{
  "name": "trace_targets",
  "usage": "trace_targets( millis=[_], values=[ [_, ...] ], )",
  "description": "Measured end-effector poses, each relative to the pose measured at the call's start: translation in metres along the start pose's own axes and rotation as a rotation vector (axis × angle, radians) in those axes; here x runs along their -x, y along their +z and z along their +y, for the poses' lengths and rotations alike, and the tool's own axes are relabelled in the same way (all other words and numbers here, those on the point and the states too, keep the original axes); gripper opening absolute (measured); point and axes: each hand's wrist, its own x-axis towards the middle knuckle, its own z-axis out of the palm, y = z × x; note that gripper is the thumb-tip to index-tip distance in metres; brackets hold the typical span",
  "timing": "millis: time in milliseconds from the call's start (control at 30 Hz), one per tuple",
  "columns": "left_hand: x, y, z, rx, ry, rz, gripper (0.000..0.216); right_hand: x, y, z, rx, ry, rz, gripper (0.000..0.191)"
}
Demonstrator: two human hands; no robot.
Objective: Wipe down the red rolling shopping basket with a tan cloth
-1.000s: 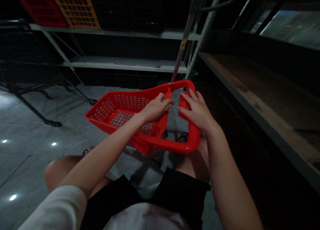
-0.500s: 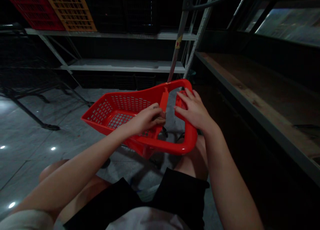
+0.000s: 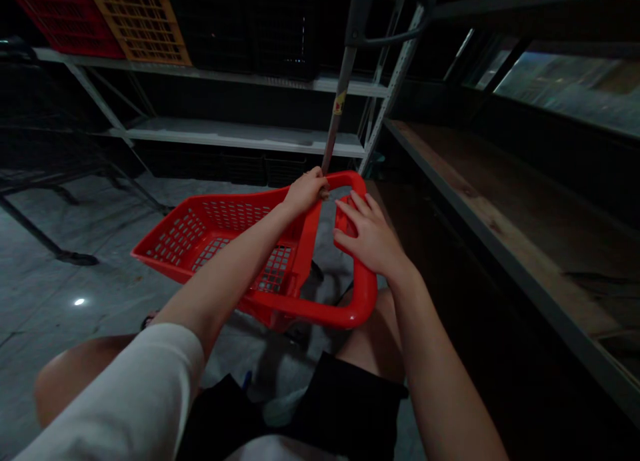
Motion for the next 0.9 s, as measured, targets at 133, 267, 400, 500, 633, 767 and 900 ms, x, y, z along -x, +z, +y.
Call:
trace_targets(
  millis=[133,267,400,500,633,767,900],
  values=[
    [0.03,-0.013,0.009,-0.059,0.058,-0.021,0.021,-0.007,0.003,0.003,-0.051,-0.014,0.018,0.07],
    [0.102,-0.045,0.039,-0.059,0.141,-0.114,0.016,-0.015,0.007,0.006,-0.109,-0.035,0.022,0.07],
    [0.177,-0.083,0.068,0.103,0.231,-0.199,0.022,-0.021,0.009,0.003,-0.143,-0.068,0.014,0.07],
    [0.202,-0.1,0.071,0.24,0.261,-0.259,0.032,-0.022,0.011,-0.002,-0.149,-0.096,0.002,0.069],
    [0.178,-0.087,0.043,0.237,0.213,-0.274,0.031,-0.022,0.014,-0.009,-0.146,-0.109,-0.001,0.068],
    [0.113,-0.051,-0.003,0.199,0.119,-0.13,0.027,-0.026,0.017,-0.012,-0.159,-0.122,-0.024,0.069],
    [0.064,-0.033,-0.027,0.166,0.102,-0.059,0.031,-0.034,0.02,-0.01,-0.189,-0.096,-0.018,0.069]
  ],
)
